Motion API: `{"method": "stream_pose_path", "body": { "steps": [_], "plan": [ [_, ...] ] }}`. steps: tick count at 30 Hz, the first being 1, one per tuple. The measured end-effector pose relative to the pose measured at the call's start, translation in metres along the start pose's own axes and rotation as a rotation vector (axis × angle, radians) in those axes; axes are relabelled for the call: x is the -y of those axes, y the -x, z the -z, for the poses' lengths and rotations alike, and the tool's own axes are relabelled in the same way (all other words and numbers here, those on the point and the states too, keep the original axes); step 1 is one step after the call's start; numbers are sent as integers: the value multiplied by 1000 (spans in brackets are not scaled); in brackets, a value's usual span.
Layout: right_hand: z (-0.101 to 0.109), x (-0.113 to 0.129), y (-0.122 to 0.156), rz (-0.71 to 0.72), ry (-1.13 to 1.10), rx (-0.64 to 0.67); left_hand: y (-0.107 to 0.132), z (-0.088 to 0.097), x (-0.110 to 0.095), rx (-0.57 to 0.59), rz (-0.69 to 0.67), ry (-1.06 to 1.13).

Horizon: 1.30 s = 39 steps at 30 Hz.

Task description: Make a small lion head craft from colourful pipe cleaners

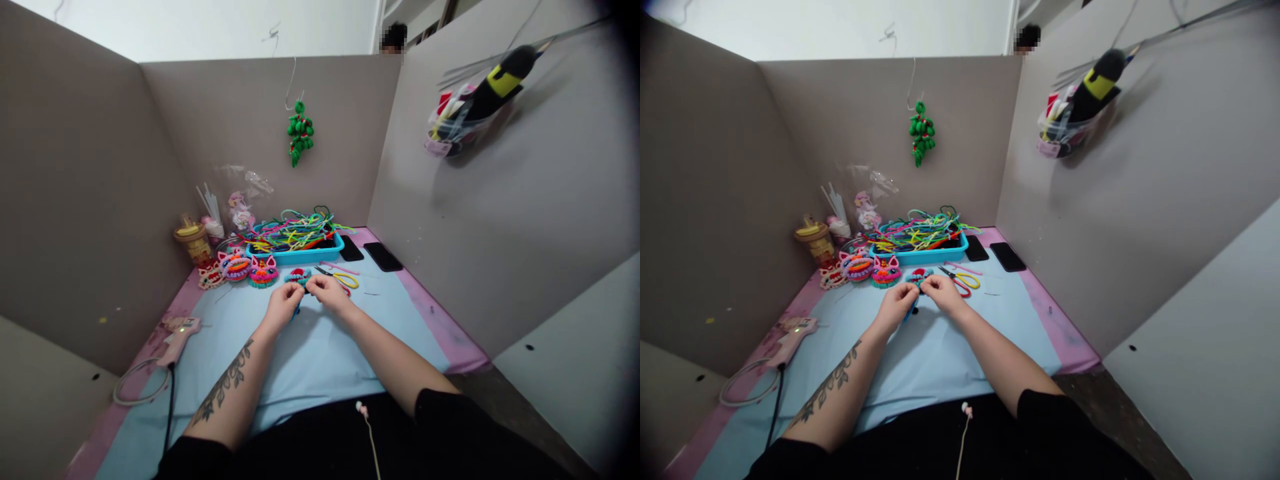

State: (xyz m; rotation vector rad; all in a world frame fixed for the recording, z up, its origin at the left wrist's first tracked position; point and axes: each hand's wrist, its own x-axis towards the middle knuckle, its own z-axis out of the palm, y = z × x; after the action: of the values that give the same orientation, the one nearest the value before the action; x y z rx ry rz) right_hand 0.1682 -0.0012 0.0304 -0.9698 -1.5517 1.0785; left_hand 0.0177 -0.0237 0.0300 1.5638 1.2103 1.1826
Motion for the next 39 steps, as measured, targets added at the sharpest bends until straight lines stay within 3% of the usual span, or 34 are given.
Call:
{"method": "stream_pose_path", "body": {
  "steps": [6, 12, 28, 35, 39],
  "plan": [
    [-4, 4, 1, -217, -415, 24, 1, 1, -2, -39, -47, -49],
    [-11, 0, 3, -283, -579, 38, 1, 1, -1, -61, -124, -103],
    [-13, -2, 1, -295, -662, 21, 1, 1, -2, -65, -147, -98],
    [-12, 2, 4, -289, -616, 30, 2, 0, -5, -78, -84, -23],
    [-10, 1, 4, -253, -598, 49, -1, 1, 1, -80, 8, 136]
  ]
}}
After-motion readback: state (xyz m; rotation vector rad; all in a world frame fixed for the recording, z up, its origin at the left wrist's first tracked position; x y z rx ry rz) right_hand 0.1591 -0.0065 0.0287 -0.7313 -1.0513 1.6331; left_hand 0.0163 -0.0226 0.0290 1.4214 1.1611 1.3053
